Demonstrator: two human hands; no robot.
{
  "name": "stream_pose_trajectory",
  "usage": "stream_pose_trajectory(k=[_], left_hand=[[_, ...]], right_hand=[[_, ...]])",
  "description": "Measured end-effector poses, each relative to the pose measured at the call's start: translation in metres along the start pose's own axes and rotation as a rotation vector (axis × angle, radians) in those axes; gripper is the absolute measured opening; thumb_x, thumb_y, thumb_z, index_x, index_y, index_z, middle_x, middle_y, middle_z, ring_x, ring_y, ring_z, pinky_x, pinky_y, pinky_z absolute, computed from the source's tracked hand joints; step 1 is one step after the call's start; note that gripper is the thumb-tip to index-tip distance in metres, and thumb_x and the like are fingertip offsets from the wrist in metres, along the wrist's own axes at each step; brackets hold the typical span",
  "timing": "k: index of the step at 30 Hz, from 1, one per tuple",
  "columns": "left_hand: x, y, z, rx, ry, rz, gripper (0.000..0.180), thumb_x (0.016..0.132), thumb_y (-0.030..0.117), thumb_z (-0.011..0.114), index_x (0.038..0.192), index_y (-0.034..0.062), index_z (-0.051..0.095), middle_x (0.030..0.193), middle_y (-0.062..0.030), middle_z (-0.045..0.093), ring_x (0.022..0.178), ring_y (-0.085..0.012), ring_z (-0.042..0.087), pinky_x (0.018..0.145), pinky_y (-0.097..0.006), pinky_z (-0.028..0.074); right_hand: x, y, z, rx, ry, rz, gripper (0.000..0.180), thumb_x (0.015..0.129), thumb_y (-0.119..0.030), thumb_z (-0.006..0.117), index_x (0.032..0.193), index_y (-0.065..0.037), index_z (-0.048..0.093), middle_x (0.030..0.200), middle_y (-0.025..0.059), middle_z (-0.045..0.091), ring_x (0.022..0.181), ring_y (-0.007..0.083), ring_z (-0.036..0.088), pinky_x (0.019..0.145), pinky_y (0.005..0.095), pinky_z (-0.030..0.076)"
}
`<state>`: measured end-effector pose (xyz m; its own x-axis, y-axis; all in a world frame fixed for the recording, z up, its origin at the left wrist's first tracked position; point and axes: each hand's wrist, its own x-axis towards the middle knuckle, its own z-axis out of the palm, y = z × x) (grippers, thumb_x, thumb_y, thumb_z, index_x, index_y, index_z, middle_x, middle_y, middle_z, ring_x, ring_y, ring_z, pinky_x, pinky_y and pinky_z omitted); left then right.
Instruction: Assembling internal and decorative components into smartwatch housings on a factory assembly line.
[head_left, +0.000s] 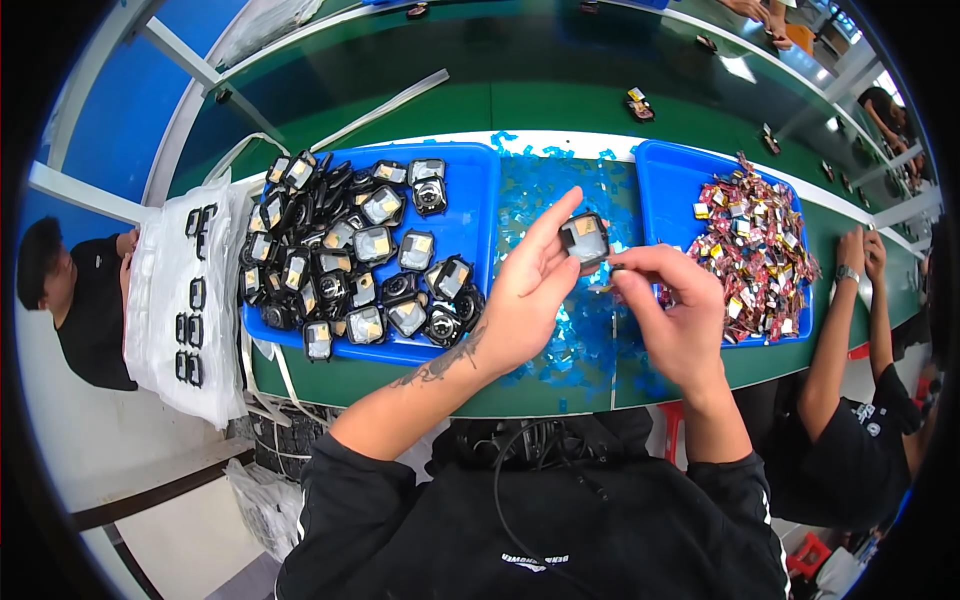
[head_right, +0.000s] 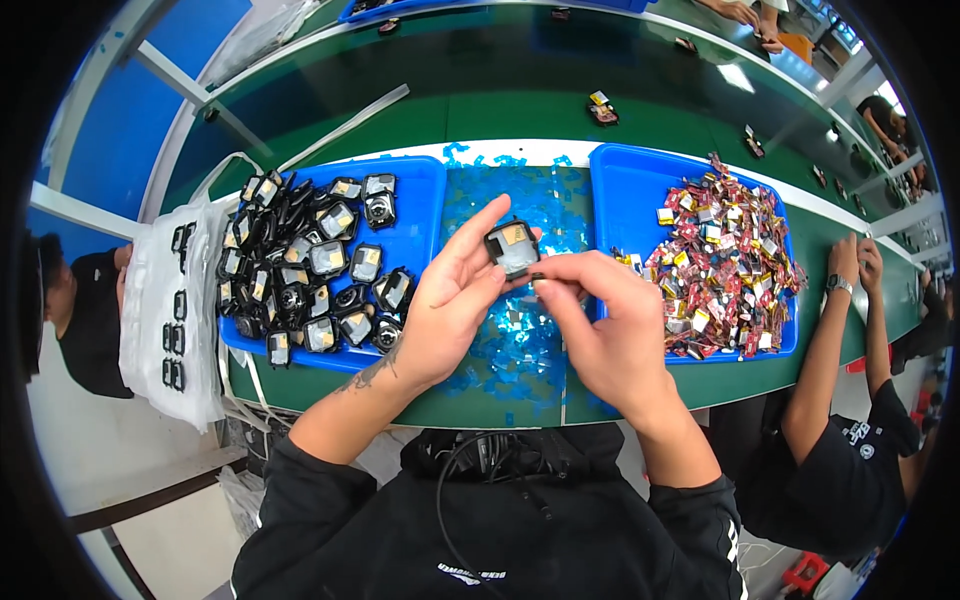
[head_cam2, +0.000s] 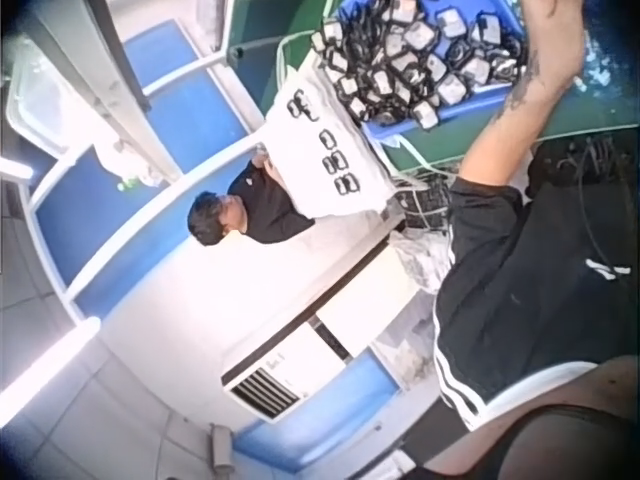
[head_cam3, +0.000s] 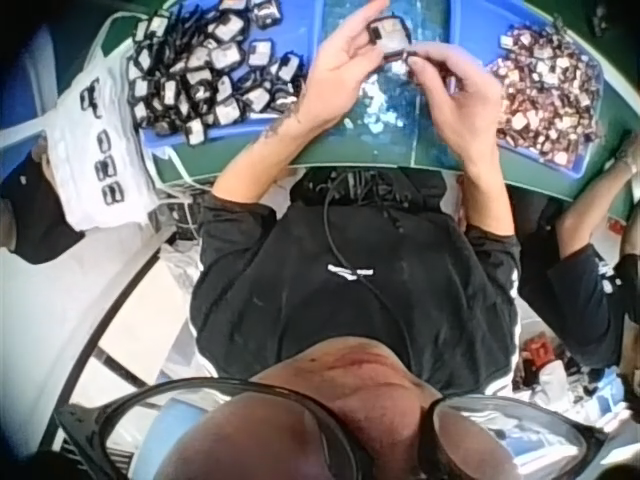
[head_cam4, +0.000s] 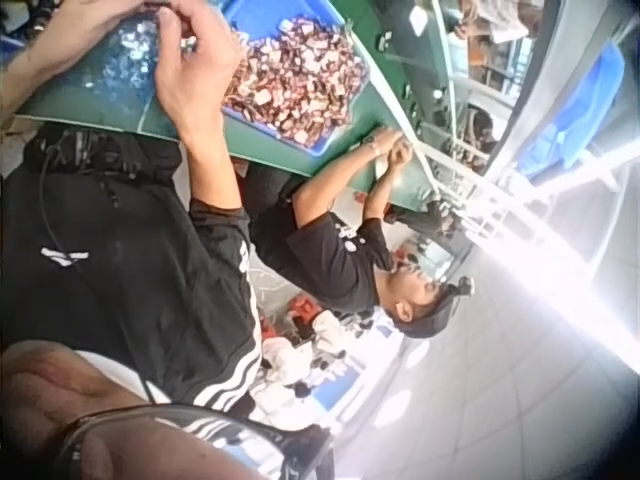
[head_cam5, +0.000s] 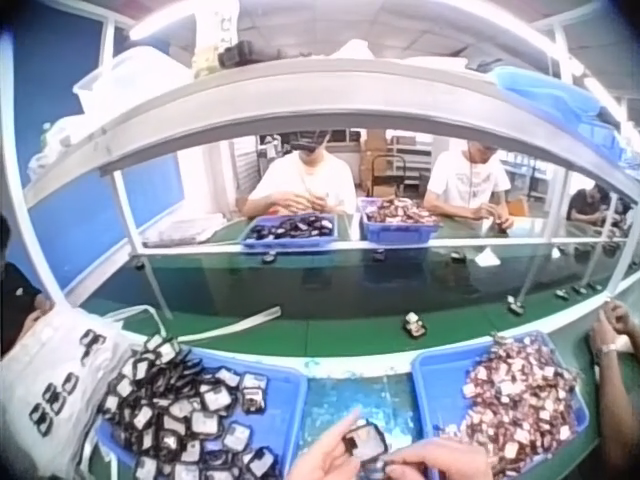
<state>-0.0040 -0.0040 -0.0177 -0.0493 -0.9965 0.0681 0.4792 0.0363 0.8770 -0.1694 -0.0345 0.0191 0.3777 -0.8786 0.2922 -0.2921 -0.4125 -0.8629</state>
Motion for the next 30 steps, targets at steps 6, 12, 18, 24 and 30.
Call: stream_pose_trajectory(k=[6, 12, 18, 24, 30], left_hand=[[-0.004, 0.002, 0.006, 0.066, -0.035, 0.009, 0.054, 0.096, -0.008, 0.036, 0.148, 0.0024, 0.025, 0.136, -0.0169, 0.047, 0.127, -0.0203, 0.048, 0.106, -0.034, 0.040], [-0.005, 0.001, 0.006, 0.090, -0.072, 0.049, 0.049, 0.097, -0.005, 0.042, 0.144, -0.0013, 0.029, 0.135, -0.0171, 0.049, 0.125, -0.0207, 0.050, 0.104, -0.033, 0.042], [-0.005, 0.001, 0.005, 0.147, -0.090, 0.050, 0.047, 0.097, -0.004, 0.045, 0.142, -0.0062, 0.032, 0.136, -0.0188, 0.049, 0.126, -0.0215, 0.049, 0.105, -0.034, 0.042], [-0.008, 0.003, 0.005, 0.235, -0.106, 0.054, 0.046, 0.097, -0.004, 0.045, 0.141, -0.0070, 0.033, 0.137, -0.0198, 0.048, 0.127, -0.0225, 0.049, 0.107, -0.035, 0.041], [-0.006, 0.006, 0.001, 0.294, -0.153, 0.016, 0.044, 0.097, -0.005, 0.043, 0.141, -0.0069, 0.034, 0.137, -0.0200, 0.049, 0.126, -0.0221, 0.050, 0.106, -0.035, 0.042]], right_hand=[[0.009, 0.001, 0.015, -0.098, 0.063, -0.091, 0.016, 0.081, 0.002, 0.069, 0.096, -0.002, 0.071, 0.079, 0.0093, 0.066, 0.061, 0.0149, 0.059, 0.053, 0.0261, 0.045], [0.009, -0.007, 0.015, -0.053, 0.094, 0.108, 0.010, 0.080, 0.002, 0.070, 0.088, -0.002, 0.069, 0.068, 0.0033, 0.061, 0.050, 0.0080, 0.042, 0.047, 0.0242, 0.035], [0.009, 0.001, 0.016, -0.042, 0.117, 0.010, 0.007, 0.078, 0.001, 0.072, 0.083, -0.002, 0.068, 0.067, 0.0036, 0.062, 0.049, 0.0078, 0.041, 0.047, 0.0250, 0.036], [0.011, -0.006, 0.012, -0.137, 0.085, 0.033, 0.009, 0.075, -0.002, 0.074, 0.080, -0.003, 0.068, 0.069, 0.0032, 0.064, 0.050, 0.0103, 0.044, 0.048, 0.0267, 0.037], [0.010, -0.008, 0.003, -0.392, 0.098, -0.068, 0.014, 0.072, -0.003, 0.076, 0.075, -0.005, 0.062, 0.065, 0.0029, 0.058, 0.062, 0.0154, 0.055, 0.063, 0.0279, 0.043]])
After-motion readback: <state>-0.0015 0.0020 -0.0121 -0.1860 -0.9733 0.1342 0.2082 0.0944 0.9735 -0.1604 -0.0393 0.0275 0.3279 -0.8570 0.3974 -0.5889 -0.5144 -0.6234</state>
